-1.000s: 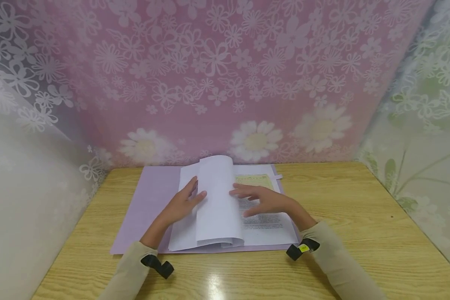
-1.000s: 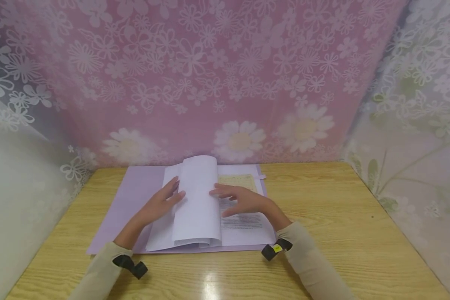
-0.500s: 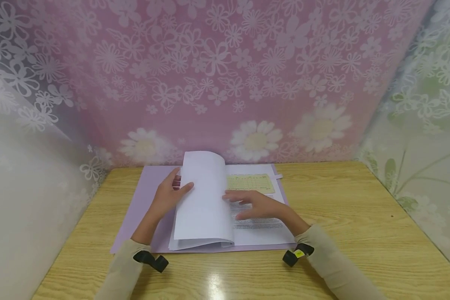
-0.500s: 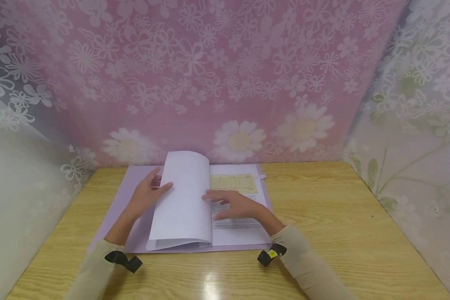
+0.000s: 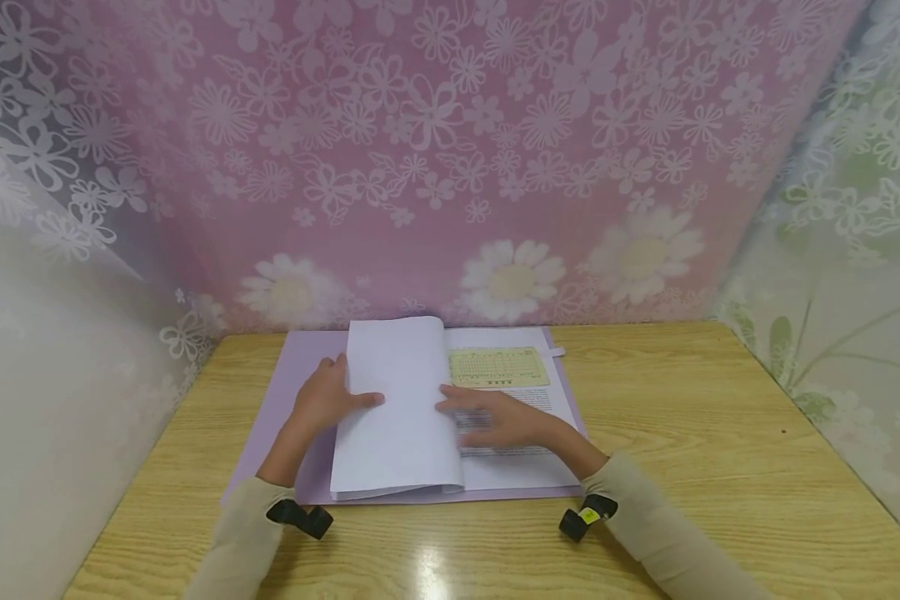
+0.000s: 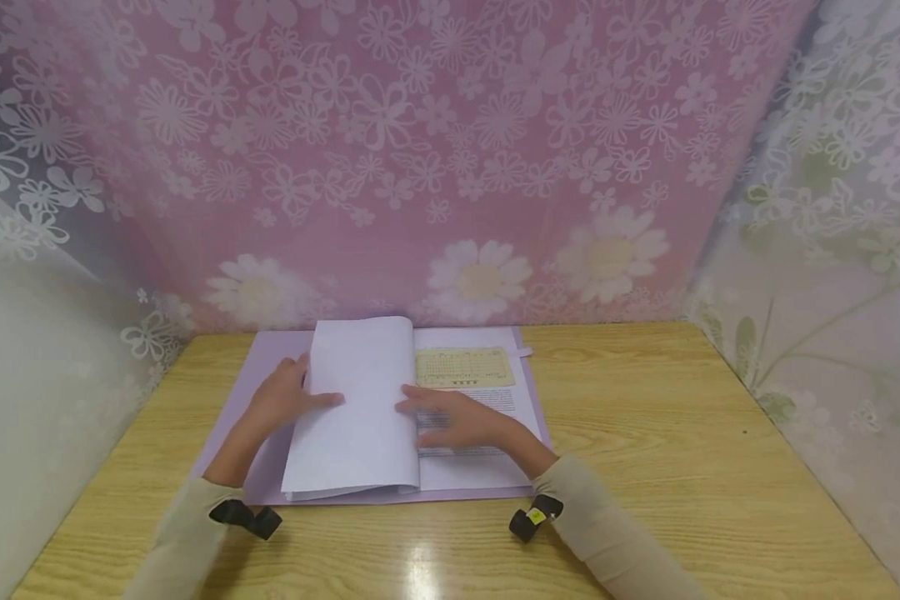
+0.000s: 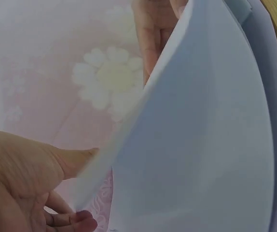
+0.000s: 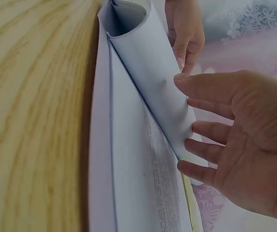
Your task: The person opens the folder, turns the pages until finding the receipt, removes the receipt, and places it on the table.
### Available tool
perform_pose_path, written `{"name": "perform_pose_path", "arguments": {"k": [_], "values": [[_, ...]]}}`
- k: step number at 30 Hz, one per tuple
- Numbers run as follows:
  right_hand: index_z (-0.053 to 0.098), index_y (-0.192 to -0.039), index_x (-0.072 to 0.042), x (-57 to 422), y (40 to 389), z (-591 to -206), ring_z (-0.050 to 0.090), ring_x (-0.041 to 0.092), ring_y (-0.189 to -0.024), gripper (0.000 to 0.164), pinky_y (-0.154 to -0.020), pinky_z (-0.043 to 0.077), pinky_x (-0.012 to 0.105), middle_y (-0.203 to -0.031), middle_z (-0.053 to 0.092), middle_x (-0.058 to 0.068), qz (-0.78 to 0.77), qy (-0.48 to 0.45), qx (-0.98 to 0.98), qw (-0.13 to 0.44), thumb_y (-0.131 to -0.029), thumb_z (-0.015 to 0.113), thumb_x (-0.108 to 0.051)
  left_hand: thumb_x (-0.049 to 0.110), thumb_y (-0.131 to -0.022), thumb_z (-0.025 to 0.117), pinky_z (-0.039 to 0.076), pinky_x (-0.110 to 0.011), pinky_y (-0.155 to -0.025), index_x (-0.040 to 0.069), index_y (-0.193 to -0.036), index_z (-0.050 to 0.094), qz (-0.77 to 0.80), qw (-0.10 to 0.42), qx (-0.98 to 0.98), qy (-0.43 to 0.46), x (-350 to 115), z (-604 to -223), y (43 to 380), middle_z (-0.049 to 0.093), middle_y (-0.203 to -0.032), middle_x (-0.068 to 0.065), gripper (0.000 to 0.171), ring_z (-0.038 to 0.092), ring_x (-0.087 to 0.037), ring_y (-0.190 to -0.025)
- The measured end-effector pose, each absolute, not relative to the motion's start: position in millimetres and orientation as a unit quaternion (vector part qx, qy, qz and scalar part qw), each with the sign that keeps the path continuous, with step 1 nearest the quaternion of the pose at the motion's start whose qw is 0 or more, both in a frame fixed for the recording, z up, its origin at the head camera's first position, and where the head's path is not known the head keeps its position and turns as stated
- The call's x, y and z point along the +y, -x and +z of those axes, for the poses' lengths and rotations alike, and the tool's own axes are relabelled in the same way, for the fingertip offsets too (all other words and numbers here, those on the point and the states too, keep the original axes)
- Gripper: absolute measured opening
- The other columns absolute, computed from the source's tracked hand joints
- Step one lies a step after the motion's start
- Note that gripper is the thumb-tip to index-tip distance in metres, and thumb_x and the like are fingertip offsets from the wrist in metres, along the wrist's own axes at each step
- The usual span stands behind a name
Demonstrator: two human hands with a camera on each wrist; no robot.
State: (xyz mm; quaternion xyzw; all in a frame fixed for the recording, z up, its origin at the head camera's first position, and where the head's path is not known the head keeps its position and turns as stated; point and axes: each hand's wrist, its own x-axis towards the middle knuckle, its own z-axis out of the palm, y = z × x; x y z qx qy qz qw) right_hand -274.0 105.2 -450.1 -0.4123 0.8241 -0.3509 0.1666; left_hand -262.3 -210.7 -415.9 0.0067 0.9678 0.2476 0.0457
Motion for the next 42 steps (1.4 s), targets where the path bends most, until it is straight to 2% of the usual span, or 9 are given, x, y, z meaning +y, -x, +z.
{"name": "perform_pose_path", "arguments": {"k": [6,16,21,24,28,32,36,39,42], "values": [[0.053,-0.151,-0.020,100.8,270.2,-450.6,0.021,0.024,-0.158,0.062,-0.125,0.026,0.051,-0.170,0.026,0.001,-0.333,0.415,0.830,0.168,-0.094,0.076,-0.026,0.056,-0.078,0.084,0.051,-0.059,-0.098,-0.017,-0.155,0.017,0.197,0.073,0.978,-0.015,-206.8,-421.3,258.7,0.035,-0.149,-0.040,0.126,0.048,-0.053,-0.133],[0.048,-0.153,-0.014,97.7,264.5,-449.9,0.021,0.033,-0.158,0.065,-0.124,0.026,0.057,-0.170,0.024,0.009,-0.302,0.438,0.832,0.154,-0.095,0.073,-0.030,0.057,-0.070,0.089,0.047,-0.062,-0.104,-0.018,-0.154,0.020,0.159,0.084,0.983,-0.036,-200.9,-426.4,253.2,0.031,-0.150,-0.039,0.132,0.038,-0.054,-0.137],[0.047,-0.154,-0.014,97.3,264.8,-451.8,0.020,0.034,-0.158,0.067,-0.123,0.027,0.057,-0.170,0.023,0.010,-0.287,0.441,0.836,0.155,-0.095,0.073,-0.032,0.054,-0.071,0.089,0.030,-0.067,-0.117,-0.013,-0.157,0.020,0.164,0.083,0.980,-0.075,-198.0,-432.7,253.7,0.015,-0.162,-0.038,0.128,0.020,-0.056,-0.149],[0.048,-0.153,-0.013,96.5,264.6,-451.9,0.020,0.034,-0.158,0.067,-0.123,0.027,0.057,-0.170,0.023,0.010,-0.284,0.443,0.836,0.155,-0.095,0.073,-0.033,0.052,-0.071,0.090,0.019,-0.070,-0.120,-0.010,-0.158,0.020,0.166,0.082,0.978,-0.098,-195.9,-436.9,253.8,0.000,-0.166,-0.037,0.128,0.006,-0.056,-0.154],[0.048,-0.153,-0.013,95.1,264.0,-450.9,0.019,0.033,-0.158,0.067,-0.124,0.026,0.056,-0.170,0.024,0.010,-0.279,0.443,0.838,0.154,-0.095,0.073,-0.034,0.052,-0.070,0.090,0.013,-0.073,-0.120,-0.007,-0.159,0.022,0.162,0.073,0.976,-0.128,-191.8,-440.1,252.8,-0.008,-0.166,-0.034,0.126,-0.003,-0.054,-0.155],[0.048,-0.153,-0.014,94.6,264.0,-450.8,0.019,0.032,-0.159,0.067,-0.124,0.026,0.055,-0.170,0.024,0.010,-0.271,0.443,0.841,0.153,-0.095,0.073,-0.034,0.053,-0.070,0.090,0.008,-0.073,-0.121,-0.003,-0.159,0.027,0.149,0.061,0.975,-0.154,-187.6,-441.1,251.3,-0.005,-0.168,-0.029,0.122,-0.005,-0.051,-0.156],[0.048,-0.153,-0.014,94.7,263.7,-450.5,0.019,0.033,-0.158,0.067,-0.124,0.026,0.056,-0.170,0.024,0.011,-0.269,0.443,0.841,0.156,-0.095,0.072,-0.035,0.051,-0.073,0.088,0.005,-0.070,-0.122,0.001,-0.158,0.033,0.149,0.081,0.969,-0.177,-184.0,-441.6,250.1,0.010,-0.170,-0.023,0.113,0.002,-0.047,-0.157],[0.048,-0.153,-0.014,95.1,263.6,-450.5,0.018,0.033,-0.159,0.066,-0.124,0.025,0.056,-0.170,0.024,0.010,-0.269,0.442,0.840,0.160,-0.095,0.072,-0.036,0.047,-0.078,0.086,0.009,-0.066,-0.124,0.002,-0.159,0.032,0.175,0.124,0.961,-0.177,-182.1,-442.1,249.7,0.020,-0.169,-0.020,0.107,0.011,-0.044,-0.157],[0.048,-0.153,-0.014,95.6,264.3,-451.5,0.018,0.034,-0.159,0.066,-0.125,0.024,0.056,-0.170,0.024,0.010,-0.269,0.445,0.839,0.158,-0.096,0.072,-0.036,0.045,-0.079,0.085,0.019,-0.063,-0.124,0.004,-0.160,0.030,0.198,0.153,0.954,-0.163,-181.2,-443.2,249.6,0.022,-0.169,-0.018,0.106,0.017,-0.042,-0.157]]}}
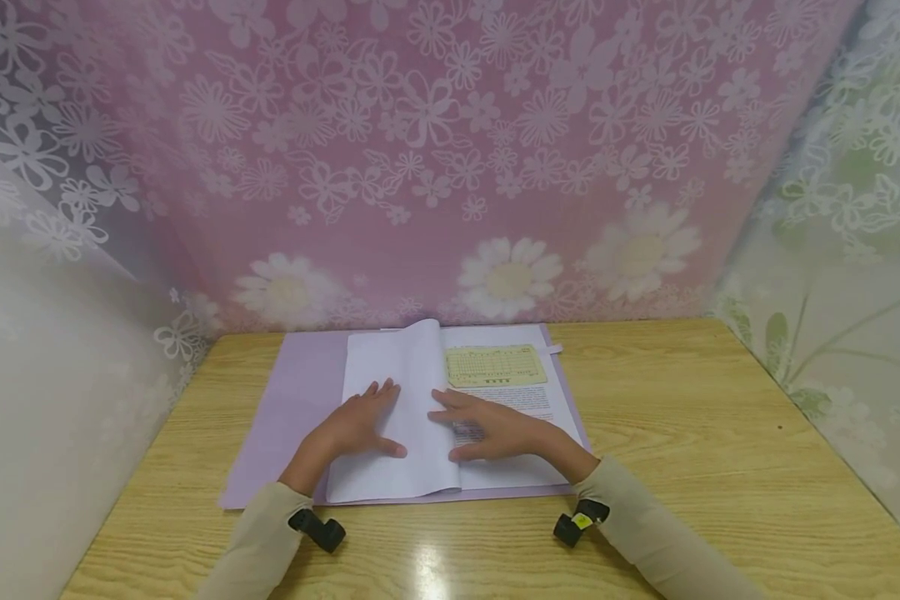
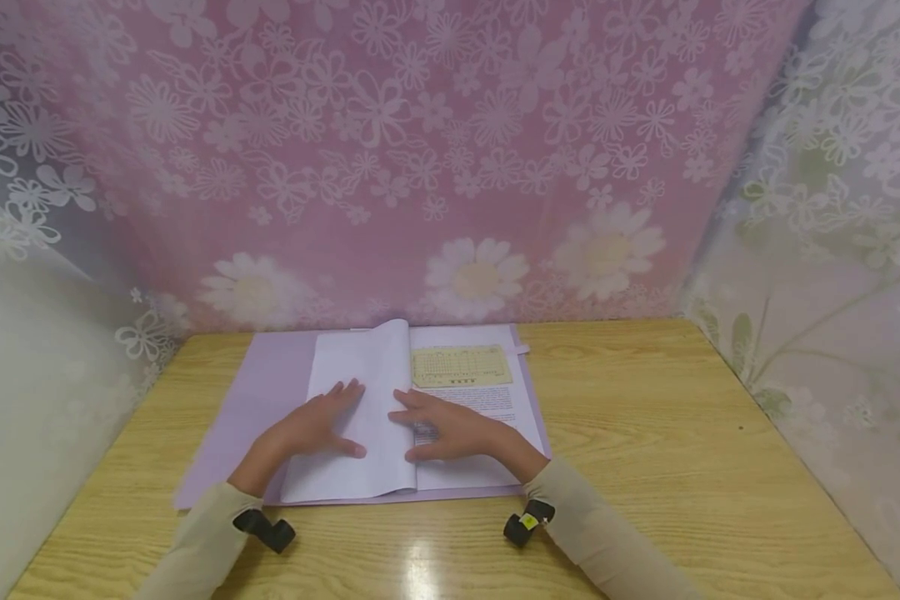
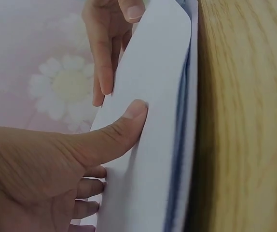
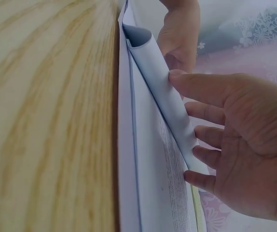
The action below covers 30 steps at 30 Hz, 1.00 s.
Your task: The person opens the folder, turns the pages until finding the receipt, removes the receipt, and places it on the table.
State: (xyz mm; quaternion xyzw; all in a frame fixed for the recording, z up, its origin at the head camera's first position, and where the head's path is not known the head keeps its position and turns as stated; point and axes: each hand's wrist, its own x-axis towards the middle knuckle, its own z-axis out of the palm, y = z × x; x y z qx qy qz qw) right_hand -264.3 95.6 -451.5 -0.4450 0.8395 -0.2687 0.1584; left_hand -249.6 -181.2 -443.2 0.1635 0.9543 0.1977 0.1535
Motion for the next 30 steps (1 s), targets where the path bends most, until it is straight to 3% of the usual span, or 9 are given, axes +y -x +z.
{"name": "perform_pose_path", "arguments": {"k": [5,23,30], "values": [[0.048,-0.154,-0.014,95.9,265.6,-452.3,0.017,0.033,-0.159,0.066,-0.125,0.023,0.057,-0.170,0.024,0.011,-0.266,0.448,0.839,0.157,-0.096,0.071,-0.037,0.047,-0.078,0.085,0.026,-0.064,-0.121,0.006,-0.160,0.030,0.194,0.155,0.956,-0.157,-180.4,-444.1,249.9,0.022,-0.169,-0.015,0.107,0.019,-0.041,-0.157],[0.049,-0.153,-0.015,94.3,265.3,-451.0,0.016,0.031,-0.159,0.065,-0.125,0.023,0.056,-0.170,0.023,0.008,-0.280,0.442,0.836,0.167,-0.096,0.071,-0.037,0.049,-0.077,0.086,0.028,-0.063,-0.120,0.007,-0.160,0.031,0.199,0.154,0.955,-0.154,-183.8,-451.1,252.9,0.023,-0.169,-0.014,0.108,0.020,-0.041,-0.156],[0.050,-0.152,-0.014,95.7,269.8,-439.6,0.028,0.030,-0.156,0.065,-0.123,0.030,0.053,-0.167,0.033,0.008,-0.277,0.419,0.849,0.162,-0.095,0.073,-0.034,0.047,-0.077,0.086,0.028,-0.062,-0.121,0.006,-0.160,0.031,0.207,0.152,0.953,-0.160,-184.0,-449.2,251.2,0.023,-0.169,-0.015,0.108,0.020,-0.040,-0.157]]}}
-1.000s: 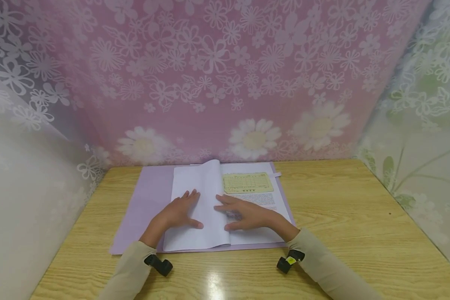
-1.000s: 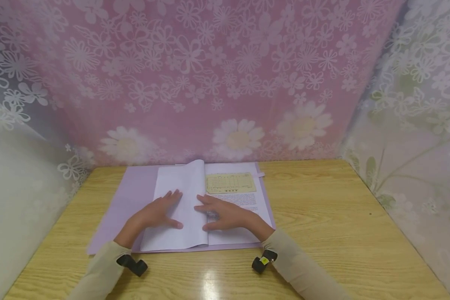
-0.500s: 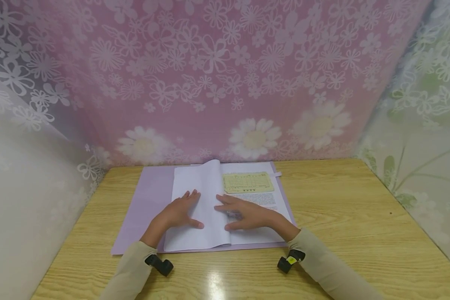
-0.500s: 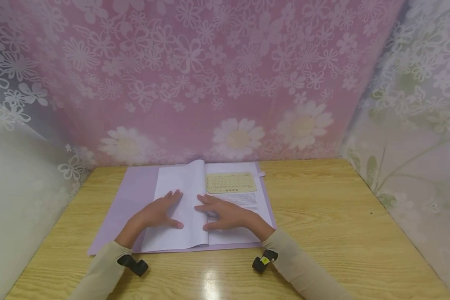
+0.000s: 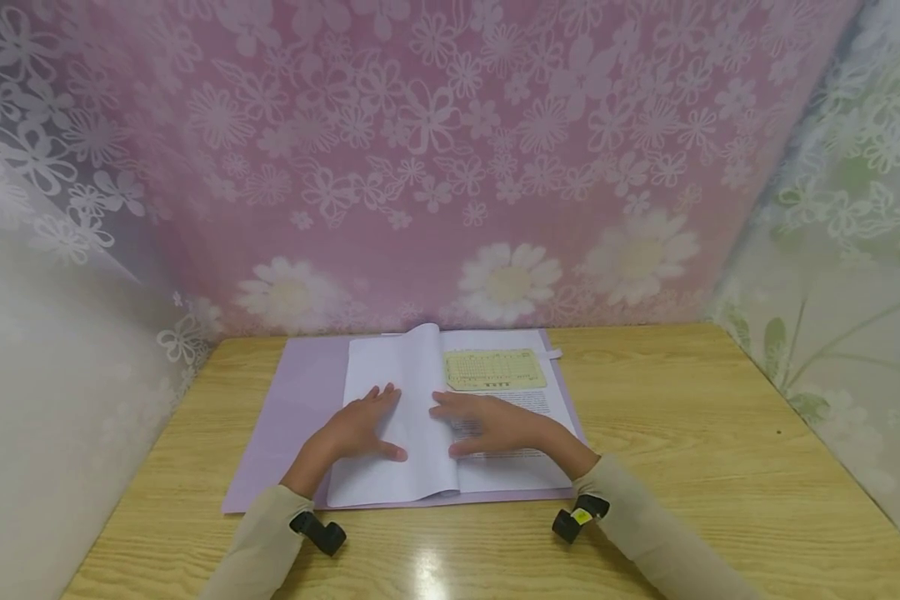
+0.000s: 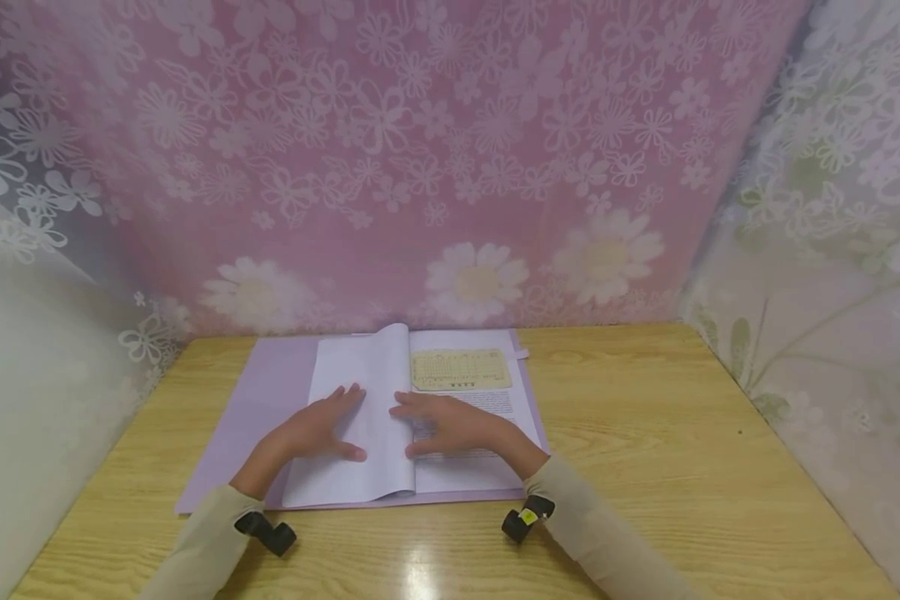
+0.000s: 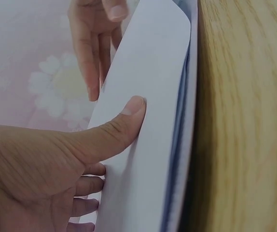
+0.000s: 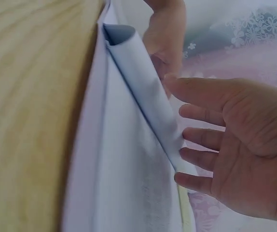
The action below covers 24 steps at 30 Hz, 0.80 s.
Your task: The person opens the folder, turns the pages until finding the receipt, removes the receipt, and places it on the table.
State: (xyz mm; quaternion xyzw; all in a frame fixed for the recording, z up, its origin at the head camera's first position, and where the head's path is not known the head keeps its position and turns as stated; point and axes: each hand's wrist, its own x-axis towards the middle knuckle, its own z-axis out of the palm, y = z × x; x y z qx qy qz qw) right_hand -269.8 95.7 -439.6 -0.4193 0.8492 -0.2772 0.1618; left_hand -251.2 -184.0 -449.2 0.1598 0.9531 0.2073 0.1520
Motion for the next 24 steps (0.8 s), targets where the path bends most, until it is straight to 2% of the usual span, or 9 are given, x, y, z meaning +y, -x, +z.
{"name": "perform_pose_path", "arguments": {"k": [6,12,19,24], "values": [[0.053,-0.148,-0.010,114.3,292.8,-422.3,0.047,0.033,-0.144,0.060,-0.115,0.042,0.053,-0.154,0.052,0.012,-0.298,0.356,0.879,0.106,-0.094,0.074,-0.027,0.048,-0.078,0.086,0.027,-0.061,-0.122,0.007,-0.161,0.030,0.212,0.152,0.951,-0.164,-185.9,-452.5,251.9,0.022,-0.170,-0.013,0.108,0.018,-0.038,-0.157],[0.054,-0.145,-0.001,148.6,329.6,-418.0,0.059,0.041,-0.128,0.057,-0.105,0.050,0.058,-0.144,0.059,0.020,-0.310,0.311,0.896,0.058,-0.094,0.074,-0.018,0.048,-0.078,0.086,0.027,-0.061,-0.122,0.007,-0.161,0.030,0.210,0.152,0.952,-0.162,-186.4,-452.5,251.8,0.022,-0.170,-0.013,0.108,0.018,-0.038,-0.157],[0.055,-0.138,0.011,182.7,360.1,-430.5,0.062,0.047,-0.117,0.053,-0.098,0.052,0.059,-0.133,0.061,0.033,-0.308,0.282,0.908,0.039,-0.092,0.073,-0.006,0.048,-0.077,0.086,0.027,-0.061,-0.122,0.007,-0.160,0.031,0.211,0.150,0.953,-0.160,-185.7,-450.6,250.8,0.023,-0.169,-0.013,0.108,0.019,-0.038,-0.157],[0.057,-0.134,0.015,195.2,368.5,-439.6,0.062,0.048,-0.113,0.052,-0.098,0.051,0.058,-0.131,0.061,0.034,-0.297,0.271,0.915,0.037,-0.090,0.075,-0.006,0.049,-0.077,0.086,0.027,-0.061,-0.122,0.007,-0.160,0.031,0.209,0.148,0.953,-0.161,-185.7,-451.2,251.1,0.023,-0.169,-0.013,0.108,0.019,-0.038,-0.157]]}}
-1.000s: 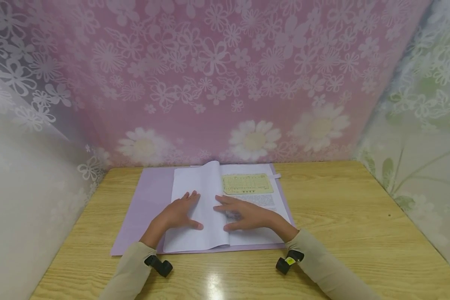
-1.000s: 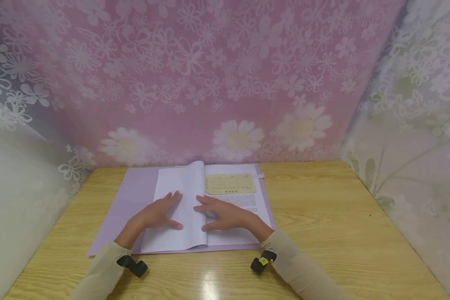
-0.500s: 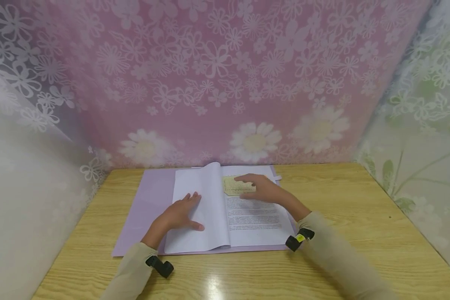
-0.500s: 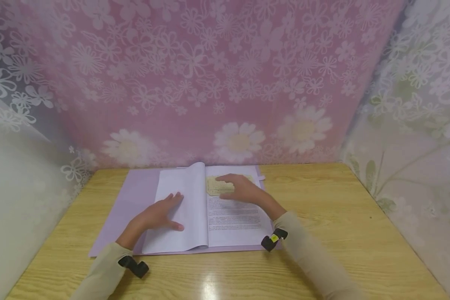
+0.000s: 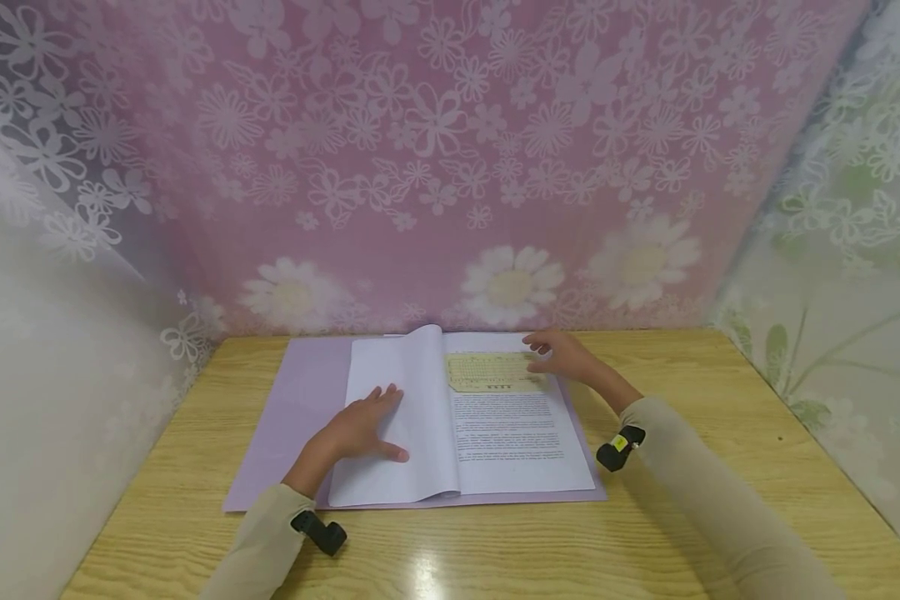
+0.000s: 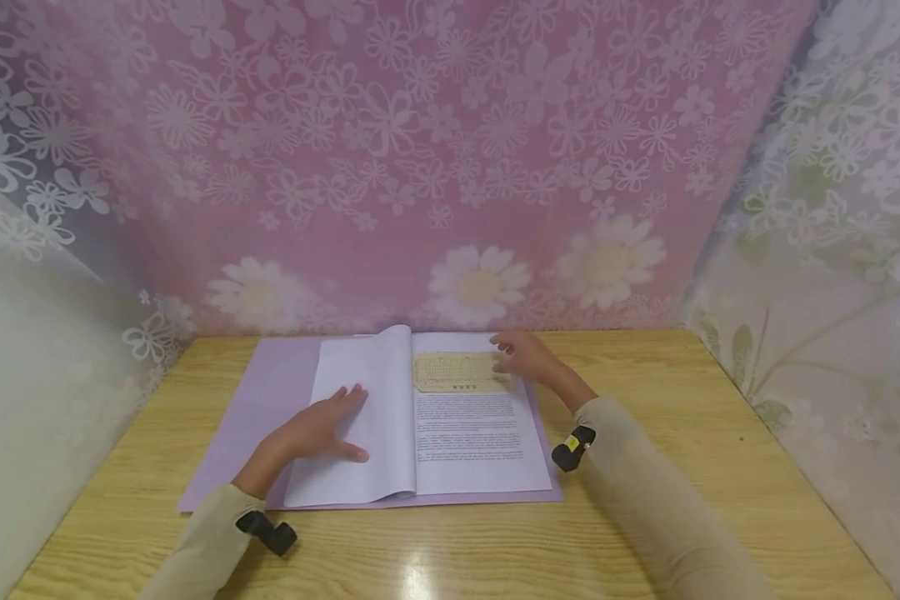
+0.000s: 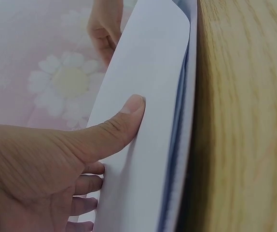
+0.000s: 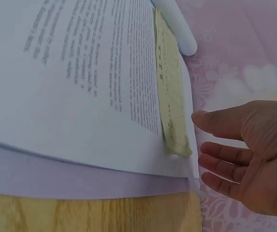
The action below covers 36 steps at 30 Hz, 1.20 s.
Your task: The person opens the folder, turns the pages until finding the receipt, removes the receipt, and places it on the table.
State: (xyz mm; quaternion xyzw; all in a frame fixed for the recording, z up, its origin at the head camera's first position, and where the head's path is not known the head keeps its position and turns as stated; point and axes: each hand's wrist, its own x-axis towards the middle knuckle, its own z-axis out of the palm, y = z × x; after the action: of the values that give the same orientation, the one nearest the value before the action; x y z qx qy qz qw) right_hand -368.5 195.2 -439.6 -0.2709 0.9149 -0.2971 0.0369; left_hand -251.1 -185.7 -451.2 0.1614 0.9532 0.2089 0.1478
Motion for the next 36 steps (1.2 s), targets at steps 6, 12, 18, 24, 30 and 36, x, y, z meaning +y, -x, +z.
{"name": "perform_pose_path", "arguments": {"k": [6,12,18,24,30,36], "values": [[0.057,-0.135,0.012,199.9,375.1,-448.8,0.061,0.046,-0.118,0.056,-0.100,0.051,0.056,-0.135,0.062,0.031,-0.286,0.237,0.927,0.049,-0.089,0.078,-0.011,0.049,-0.077,0.086,0.028,-0.061,-0.122,0.008,-0.161,0.031,0.209,0.146,0.954,-0.159,-186.2,-452.0,251.4,0.023,-0.170,-0.012,0.108,0.019,-0.038,-0.157],[0.057,-0.135,0.014,200.6,380.5,-455.1,0.059,0.046,-0.121,0.060,-0.105,0.047,0.056,-0.134,0.062,0.031,-0.269,0.216,0.937,0.050,-0.086,0.081,-0.013,0.050,-0.076,0.086,0.028,-0.060,-0.122,0.008,-0.161,0.031,0.211,0.146,0.954,-0.158,-185.7,-453.3,252.5,0.023,-0.170,-0.012,0.109,0.019,-0.038,-0.157],[0.058,-0.135,0.013,197.9,380.8,-460.1,0.059,0.045,-0.121,0.061,-0.105,0.047,0.055,-0.131,0.064,0.030,-0.249,0.209,0.945,0.042,-0.084,0.082,-0.013,0.050,-0.076,0.086,0.027,-0.061,-0.122,0.008,-0.161,0.031,0.206,0.146,0.954,-0.161,-185.7,-454.1,253.6,0.023,-0.169,-0.013,0.109,0.019,-0.038,-0.157],[0.058,-0.136,0.011,194.5,379.3,-461.5,0.060,0.042,-0.120,0.059,-0.104,0.048,0.053,-0.129,0.065,0.028,-0.234,0.217,0.947,0.036,-0.086,0.080,-0.011,0.050,-0.076,0.086,0.026,-0.060,-0.123,0.008,-0.161,0.031,0.208,0.147,0.954,-0.158,-185.7,-454.3,253.9,0.023,-0.170,-0.012,0.109,0.018,-0.037,-0.158],[0.060,-0.134,0.011,191.3,375.6,-458.2,0.062,0.042,-0.114,0.058,-0.100,0.050,0.053,-0.123,0.067,0.028,-0.237,0.226,0.944,0.027,-0.084,0.082,-0.008,0.050,-0.077,0.086,0.026,-0.061,-0.123,0.008,-0.161,0.031,0.209,0.145,0.954,-0.160,-186.5,-455.7,253.6,0.023,-0.170,-0.013,0.109,0.018,-0.037,-0.158],[0.061,-0.132,0.012,189.0,372.3,-456.1,0.063,0.036,-0.104,0.057,-0.095,0.052,0.051,-0.111,0.069,0.025,-0.256,0.215,0.942,0.036,-0.082,0.081,-0.005,0.051,-0.077,0.086,0.027,-0.061,-0.122,0.009,-0.161,0.031,0.209,0.143,0.954,-0.160,-187.3,-458.1,254.6,0.023,-0.170,-0.012,0.109,0.019,-0.038,-0.157]]}}
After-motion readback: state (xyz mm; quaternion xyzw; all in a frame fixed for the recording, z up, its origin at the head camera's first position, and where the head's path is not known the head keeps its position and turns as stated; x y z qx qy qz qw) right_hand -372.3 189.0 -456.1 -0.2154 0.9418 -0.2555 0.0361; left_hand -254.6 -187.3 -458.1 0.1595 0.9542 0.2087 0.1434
